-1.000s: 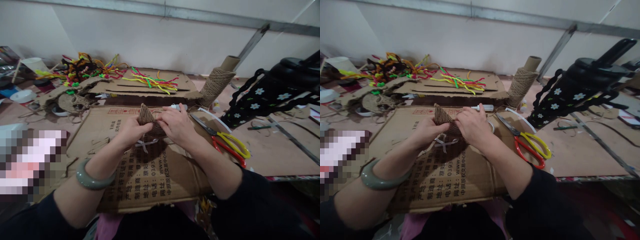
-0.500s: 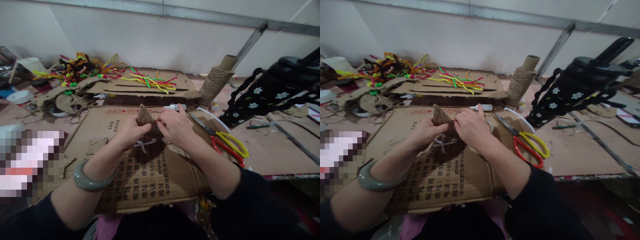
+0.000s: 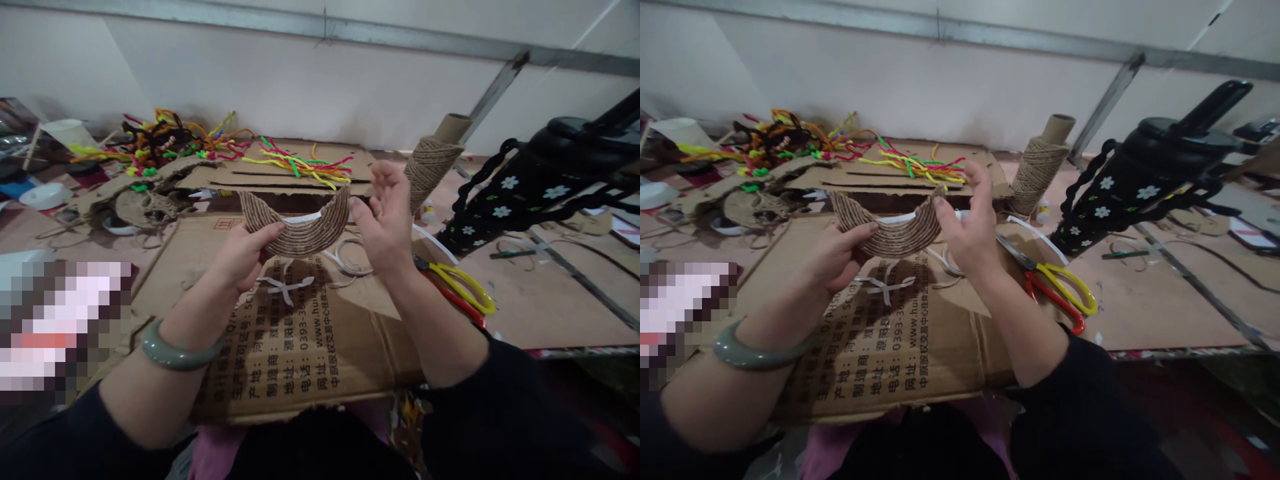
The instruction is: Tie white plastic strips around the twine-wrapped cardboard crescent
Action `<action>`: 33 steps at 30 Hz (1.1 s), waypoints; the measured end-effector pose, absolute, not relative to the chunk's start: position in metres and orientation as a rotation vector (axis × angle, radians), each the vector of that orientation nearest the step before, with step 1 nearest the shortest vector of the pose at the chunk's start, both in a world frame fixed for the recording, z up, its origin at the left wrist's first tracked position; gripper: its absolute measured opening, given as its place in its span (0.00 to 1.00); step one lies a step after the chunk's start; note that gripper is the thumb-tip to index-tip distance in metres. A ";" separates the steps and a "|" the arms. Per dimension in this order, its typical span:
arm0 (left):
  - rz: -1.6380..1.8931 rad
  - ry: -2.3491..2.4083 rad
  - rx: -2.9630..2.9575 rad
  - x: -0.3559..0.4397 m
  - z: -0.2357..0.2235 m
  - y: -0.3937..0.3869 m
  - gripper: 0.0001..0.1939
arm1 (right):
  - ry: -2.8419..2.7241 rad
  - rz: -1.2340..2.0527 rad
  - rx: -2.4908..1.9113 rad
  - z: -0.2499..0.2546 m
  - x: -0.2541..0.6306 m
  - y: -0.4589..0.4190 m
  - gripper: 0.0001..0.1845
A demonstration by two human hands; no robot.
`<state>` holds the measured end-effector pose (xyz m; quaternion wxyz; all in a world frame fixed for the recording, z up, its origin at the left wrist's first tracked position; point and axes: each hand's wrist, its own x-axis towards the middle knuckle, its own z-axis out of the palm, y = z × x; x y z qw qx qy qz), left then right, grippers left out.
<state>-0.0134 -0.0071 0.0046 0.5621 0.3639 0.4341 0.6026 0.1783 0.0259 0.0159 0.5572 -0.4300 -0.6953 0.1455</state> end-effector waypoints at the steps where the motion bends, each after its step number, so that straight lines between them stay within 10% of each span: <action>1: 1.443 1.014 0.839 -0.014 0.004 -0.007 0.14 | -1.568 0.537 -0.967 0.014 0.178 0.030 0.28; 8: 1.382 0.958 0.914 -0.014 -0.003 -0.002 0.14 | -1.313 1.388 -0.807 0.011 0.165 0.027 0.15; 15: 2.014 1.474 1.520 -0.020 -0.006 -0.004 0.17 | -1.597 0.876 -0.976 0.006 0.166 0.024 0.09; 19: 1.815 1.450 2.039 -0.008 0.003 -0.021 0.01 | -1.741 0.668 -0.976 0.007 0.161 0.014 0.07; 33: 1.580 1.414 1.865 0.001 0.005 -0.025 0.04 | -1.939 0.332 -0.840 0.006 0.154 0.000 0.07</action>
